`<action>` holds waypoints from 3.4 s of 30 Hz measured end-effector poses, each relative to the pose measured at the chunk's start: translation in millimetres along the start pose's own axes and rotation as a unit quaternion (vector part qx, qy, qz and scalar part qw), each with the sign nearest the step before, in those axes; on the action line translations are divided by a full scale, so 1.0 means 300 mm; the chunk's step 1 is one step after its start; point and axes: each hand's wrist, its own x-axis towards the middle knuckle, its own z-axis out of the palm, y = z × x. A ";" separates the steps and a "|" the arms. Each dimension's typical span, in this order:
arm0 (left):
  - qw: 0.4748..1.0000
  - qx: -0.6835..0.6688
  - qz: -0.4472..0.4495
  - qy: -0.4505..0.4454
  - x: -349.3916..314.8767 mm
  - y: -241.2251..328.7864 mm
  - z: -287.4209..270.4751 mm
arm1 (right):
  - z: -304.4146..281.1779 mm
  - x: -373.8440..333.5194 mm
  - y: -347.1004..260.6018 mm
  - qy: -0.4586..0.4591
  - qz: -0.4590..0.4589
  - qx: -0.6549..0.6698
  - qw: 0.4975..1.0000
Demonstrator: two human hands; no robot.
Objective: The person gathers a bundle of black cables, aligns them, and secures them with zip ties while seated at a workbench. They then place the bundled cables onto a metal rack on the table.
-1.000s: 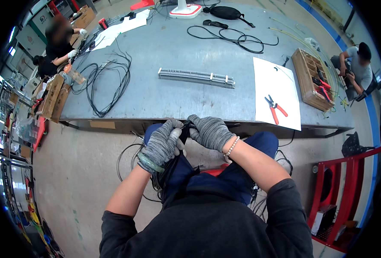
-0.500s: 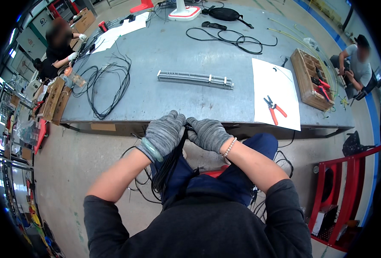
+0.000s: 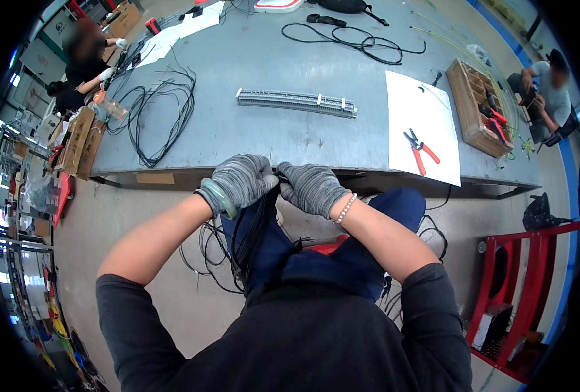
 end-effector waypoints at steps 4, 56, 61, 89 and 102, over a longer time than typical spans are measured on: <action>0.907 -0.370 -0.201 0.013 -0.072 0.043 0.092 | 0.009 0.003 0.011 0.008 -0.005 0.007 1.000; 0.926 -0.310 -0.001 0.215 -0.033 -0.110 0.340 | -0.011 0.047 -0.005 -0.066 -0.060 0.016 0.996; 0.954 -0.128 -0.056 0.266 -0.021 -0.041 0.343 | -0.015 0.037 -0.008 -0.061 -0.044 0.000 0.997; 0.796 -0.569 0.206 -0.012 0.038 -0.233 0.453 | -0.039 0.038 0.024 -0.075 -0.067 0.125 0.987; 0.796 -0.587 0.147 -0.031 0.027 -0.257 0.380 | -0.063 0.030 -0.005 -0.075 -0.079 0.113 0.988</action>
